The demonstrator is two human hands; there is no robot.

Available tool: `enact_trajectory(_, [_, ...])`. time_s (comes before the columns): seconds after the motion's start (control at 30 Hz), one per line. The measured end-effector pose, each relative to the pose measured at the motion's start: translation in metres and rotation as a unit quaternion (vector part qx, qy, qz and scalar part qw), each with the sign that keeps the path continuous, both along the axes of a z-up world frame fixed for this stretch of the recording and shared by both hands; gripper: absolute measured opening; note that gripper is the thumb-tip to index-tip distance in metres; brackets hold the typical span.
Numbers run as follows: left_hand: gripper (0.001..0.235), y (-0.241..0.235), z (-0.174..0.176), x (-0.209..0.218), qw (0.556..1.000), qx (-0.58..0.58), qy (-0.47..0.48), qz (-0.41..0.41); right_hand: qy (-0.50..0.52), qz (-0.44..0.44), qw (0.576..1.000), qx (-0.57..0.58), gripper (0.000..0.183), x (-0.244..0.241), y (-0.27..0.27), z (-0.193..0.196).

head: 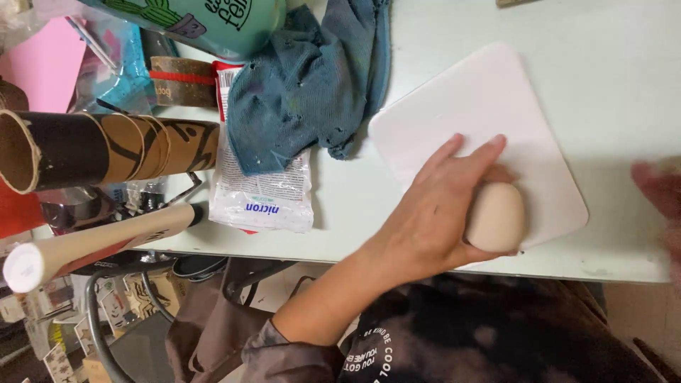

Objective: Smoothing and shaping small pieces of clay into oval shapes using hands on a flat surface.

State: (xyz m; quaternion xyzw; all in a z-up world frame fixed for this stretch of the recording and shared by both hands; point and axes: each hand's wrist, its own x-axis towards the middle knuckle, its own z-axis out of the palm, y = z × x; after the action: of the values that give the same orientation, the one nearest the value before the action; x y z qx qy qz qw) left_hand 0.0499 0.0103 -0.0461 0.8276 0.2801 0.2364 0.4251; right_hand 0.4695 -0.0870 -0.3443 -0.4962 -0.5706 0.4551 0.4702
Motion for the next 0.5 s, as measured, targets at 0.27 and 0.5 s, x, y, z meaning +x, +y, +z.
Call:
enact_trajectory(0.27, [0.110,-0.012,-0.008,0.014,0.968,0.079,-0.018,0.236,-0.306,-0.019,0.947,0.098,0.046,-0.212,0.003,0.274])
enact_trajectory(0.5, [0.113,-0.007,-0.011,0.005,0.978,0.031,-0.008,0.208,-0.353,0.008,0.932,0.078,0.052,-0.206,-0.016,0.258])
